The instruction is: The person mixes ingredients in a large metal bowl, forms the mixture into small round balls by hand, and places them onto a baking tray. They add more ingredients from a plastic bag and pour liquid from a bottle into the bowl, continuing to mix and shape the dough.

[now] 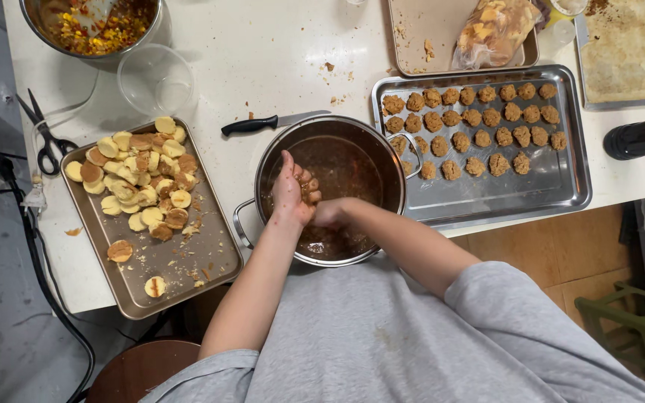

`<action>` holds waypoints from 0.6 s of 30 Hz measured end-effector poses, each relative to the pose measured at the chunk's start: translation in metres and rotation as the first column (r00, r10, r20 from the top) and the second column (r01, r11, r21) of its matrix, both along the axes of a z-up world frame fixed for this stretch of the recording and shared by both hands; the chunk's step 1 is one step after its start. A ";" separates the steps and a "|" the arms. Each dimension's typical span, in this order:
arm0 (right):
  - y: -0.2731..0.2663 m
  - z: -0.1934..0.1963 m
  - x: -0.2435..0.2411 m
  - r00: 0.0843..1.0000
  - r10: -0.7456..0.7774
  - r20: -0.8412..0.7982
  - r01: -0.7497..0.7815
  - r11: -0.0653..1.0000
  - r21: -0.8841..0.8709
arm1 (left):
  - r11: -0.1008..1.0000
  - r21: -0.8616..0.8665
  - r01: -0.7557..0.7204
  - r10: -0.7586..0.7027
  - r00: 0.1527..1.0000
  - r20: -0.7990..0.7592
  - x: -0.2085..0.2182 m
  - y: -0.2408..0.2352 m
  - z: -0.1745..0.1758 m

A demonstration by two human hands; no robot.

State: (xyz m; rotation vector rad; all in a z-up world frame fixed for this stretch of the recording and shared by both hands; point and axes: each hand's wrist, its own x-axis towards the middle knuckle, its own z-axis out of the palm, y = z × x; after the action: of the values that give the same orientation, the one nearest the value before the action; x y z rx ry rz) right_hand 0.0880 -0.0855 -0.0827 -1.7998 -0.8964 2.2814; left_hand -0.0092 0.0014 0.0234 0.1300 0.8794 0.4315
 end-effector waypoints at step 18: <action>-0.015 0.129 0.055 0.293 -0.823 -0.486 0.953 0.292 0.079 | 0.995 0.071 -0.074 0.067 0.994 0.090 0.017 -0.003 -0.022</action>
State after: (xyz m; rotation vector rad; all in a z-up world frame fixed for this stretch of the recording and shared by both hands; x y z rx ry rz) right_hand 0.1430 -0.1007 0.0464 -1.1164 -0.0503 1.4041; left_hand 0.0080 -0.0012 0.0015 0.1472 0.7837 0.5321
